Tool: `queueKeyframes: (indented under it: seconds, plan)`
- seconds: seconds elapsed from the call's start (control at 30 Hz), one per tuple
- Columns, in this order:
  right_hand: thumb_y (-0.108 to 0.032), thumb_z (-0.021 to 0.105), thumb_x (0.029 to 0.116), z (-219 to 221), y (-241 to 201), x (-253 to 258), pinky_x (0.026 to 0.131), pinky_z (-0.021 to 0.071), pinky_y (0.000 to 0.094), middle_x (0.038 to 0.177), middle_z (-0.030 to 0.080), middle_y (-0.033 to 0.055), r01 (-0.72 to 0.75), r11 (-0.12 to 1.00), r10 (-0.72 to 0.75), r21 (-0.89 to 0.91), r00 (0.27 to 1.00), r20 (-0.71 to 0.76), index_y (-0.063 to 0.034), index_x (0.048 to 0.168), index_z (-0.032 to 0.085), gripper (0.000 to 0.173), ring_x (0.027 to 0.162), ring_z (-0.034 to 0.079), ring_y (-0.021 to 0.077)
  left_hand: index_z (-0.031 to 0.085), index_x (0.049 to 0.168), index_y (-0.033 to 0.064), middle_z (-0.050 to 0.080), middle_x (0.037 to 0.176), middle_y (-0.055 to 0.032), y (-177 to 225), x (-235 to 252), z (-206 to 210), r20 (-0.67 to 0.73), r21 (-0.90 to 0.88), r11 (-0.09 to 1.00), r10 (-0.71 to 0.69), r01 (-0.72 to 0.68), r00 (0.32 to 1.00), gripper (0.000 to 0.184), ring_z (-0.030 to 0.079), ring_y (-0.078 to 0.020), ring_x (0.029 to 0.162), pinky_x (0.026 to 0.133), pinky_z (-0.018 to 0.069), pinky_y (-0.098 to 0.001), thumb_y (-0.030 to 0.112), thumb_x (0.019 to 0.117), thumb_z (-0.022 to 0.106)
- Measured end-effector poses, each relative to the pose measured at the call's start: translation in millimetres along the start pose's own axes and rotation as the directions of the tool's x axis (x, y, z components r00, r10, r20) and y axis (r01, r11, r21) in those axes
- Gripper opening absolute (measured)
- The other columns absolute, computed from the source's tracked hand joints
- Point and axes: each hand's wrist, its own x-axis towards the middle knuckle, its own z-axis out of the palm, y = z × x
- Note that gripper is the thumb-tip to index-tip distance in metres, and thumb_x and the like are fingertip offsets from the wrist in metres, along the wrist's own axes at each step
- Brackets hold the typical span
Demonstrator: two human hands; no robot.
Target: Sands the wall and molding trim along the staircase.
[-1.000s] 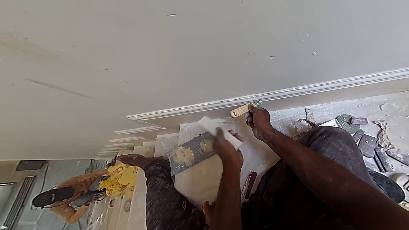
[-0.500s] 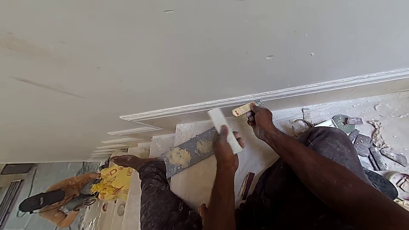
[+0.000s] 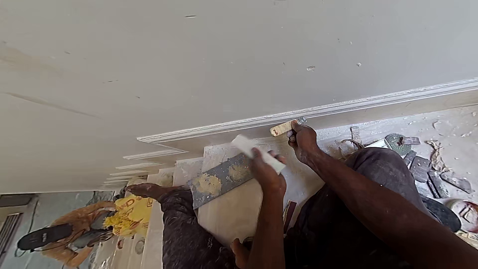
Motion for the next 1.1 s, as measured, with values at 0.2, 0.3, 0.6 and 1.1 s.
queueKeyframes:
  seconds: [0.2, 0.3, 0.6, 1.1]
  plan:
    - [-0.027, 0.045, 0.1117, -9, -9, -1, 0.043, 0.0358, 0.0195, 0.06, 0.05, -0.002, -0.012, 0.999, 0.012, 0.034, 1.0, -0.02, -0.0092, 0.091, 0.053, 0.028, 0.045, 0.042, 0.0051, 0.052, 0.113, 0.014, 0.059, 0.07, -0.0006, 6, 1, -4, 0.055, -0.009, 1.0, -0.016, 0.016, 0.998, 0.03, 0.061, -0.0119, 0.053, 0.048, 0.0555, -0.0271, 0.041, 0.1126, 0.038]
    - [-0.027, 0.045, 0.112, -7, -6, -1, 0.042, 0.0354, 0.0194, 0.059, 0.051, -0.002, 0.0, 1.0, 0.001, 0.018, 1.0, -0.03, -0.0085, 0.091, 0.052, 0.029, 0.044, 0.042, 0.005, 0.05, 0.114, 0.0145, 0.057, 0.071, 0.0006, -3, 2, 7, -0.051, -0.07, 0.997, 0.021, -0.025, 0.998, 0.033, 0.06, -0.0117, 0.055, 0.052, 0.056, -0.0281, 0.043, 0.1133, 0.033]
    - [-0.027, 0.046, 0.1116, -12, -10, 1, 0.042, 0.0345, 0.0194, 0.058, 0.049, -0.002, -0.002, 0.999, 0.004, 0.051, 0.999, -0.048, -0.0086, 0.088, 0.052, 0.03, 0.043, 0.041, 0.005, 0.052, 0.113, 0.0163, 0.058, 0.072, 0.0004, -8, 2, 11, -0.012, -0.068, 0.997, 0.034, -0.035, 0.999, 0.031, 0.06, -0.0118, 0.055, 0.051, 0.0556, -0.0274, 0.042, 0.1128, 0.036]
    - [-0.028, 0.046, 0.1115, -30, -30, 5, 0.04, 0.0323, 0.0195, 0.058, 0.045, -0.0033, 0.024, 0.994, -0.01, 0.103, 0.99, -0.138, -0.0114, 0.088, 0.05, 0.029, 0.042, 0.037, 0.0052, 0.05, 0.117, 0.0066, 0.059, 0.068, -0.0049, -19, -3, 49, 0.178, 0.154, 0.983, -0.124, 0.097, 0.976, 0.032, 0.062, -0.0154, 0.051, 0.048, 0.0573, -0.0301, 0.036, 0.1128, 0.04]
